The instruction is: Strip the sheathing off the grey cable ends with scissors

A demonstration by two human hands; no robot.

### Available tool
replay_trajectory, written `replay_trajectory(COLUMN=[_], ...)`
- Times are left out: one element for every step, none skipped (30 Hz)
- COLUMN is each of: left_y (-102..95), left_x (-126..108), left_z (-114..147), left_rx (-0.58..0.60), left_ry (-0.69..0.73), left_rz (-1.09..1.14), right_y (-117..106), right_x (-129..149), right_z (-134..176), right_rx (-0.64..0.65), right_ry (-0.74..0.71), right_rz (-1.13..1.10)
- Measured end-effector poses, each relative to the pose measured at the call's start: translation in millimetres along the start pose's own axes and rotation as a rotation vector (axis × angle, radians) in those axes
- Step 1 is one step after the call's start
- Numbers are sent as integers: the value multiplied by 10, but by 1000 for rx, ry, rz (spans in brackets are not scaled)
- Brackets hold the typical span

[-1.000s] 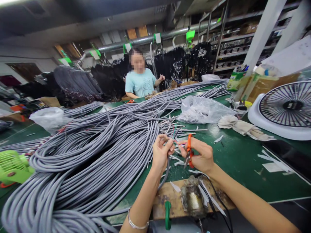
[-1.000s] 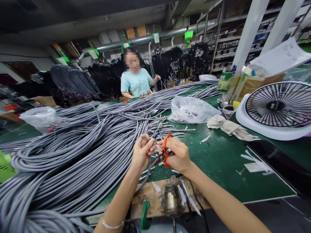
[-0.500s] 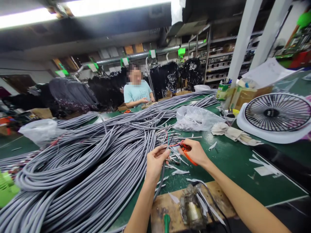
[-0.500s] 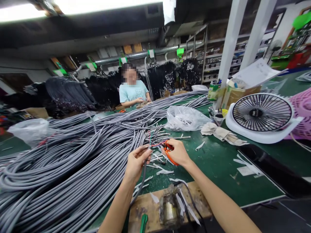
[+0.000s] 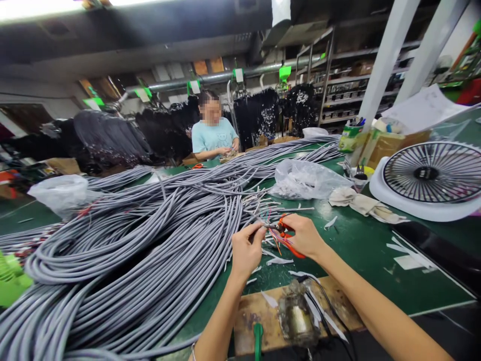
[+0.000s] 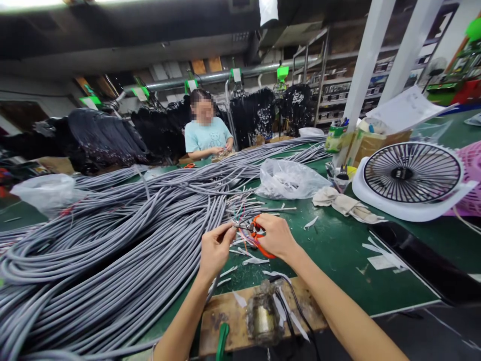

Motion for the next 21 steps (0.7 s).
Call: replay_trajectory(left_y=[6,16,28,41,55,70,85,99,111,120,128,134,136,134,127,115,98,75,50,25,2], left_x=[24,48,73,96,114,125,129,126,119,113,110,113,121,134,152,173,198,226,258,295,337], left_z=[-4,-7,-9,-9,-9,-8,-8,-8,-9,-12,-14,-17,-22,-28,-36,-46,-59,-73,-89,-103,-115], left_rx=[14,31,49,66,81,95,107,118,127,134,139,144,147,148,148,146,140,132,124,117,114], left_ry=[-23,-48,-80,-114,-149,-179,-203,-218,-227,-231,-237,-243,-248,-250,-252,-253,-254,-254,-256,-263,-275], left_rz=[19,43,80,124,172,214,247,267,277,281,286,289,289,287,282,275,264,250,231,210,188], right_y=[-8,-13,-17,-22,-28,-35,-41,-47,-50,-50,-48,-43,-40,-40,-45,-54,-65,-73,-75,-68,-52], right_x=[9,19,27,34,40,45,49,50,49,44,35,19,-5,-39,-82,-133,-190,-247,-301,-347,-384], right_z=[3,6,9,12,15,19,23,28,33,38,42,44,44,42,39,34,31,29,29,31,34], right_rx=[-8,-11,-10,-10,-12,-16,-19,-24,-26,-23,-16,-5,10,23,35,46,57,73,94,124,159], right_ry=[-4,-10,-16,-20,-23,-24,-22,-17,-9,0,12,26,46,73,108,150,197,246,293,331,360], right_rz=[28,46,57,65,76,87,97,109,122,135,148,161,173,186,202,219,240,262,285,307,326])
Point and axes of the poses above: each hand's wrist, its own z-axis away from the middle knuckle, its own y-axis out of the palm, x = y × z, the point moved 6 cm from there along -z, towards the middle knuckle, and after that the axes turned 13 degrees about z, right-handed, at the moved point
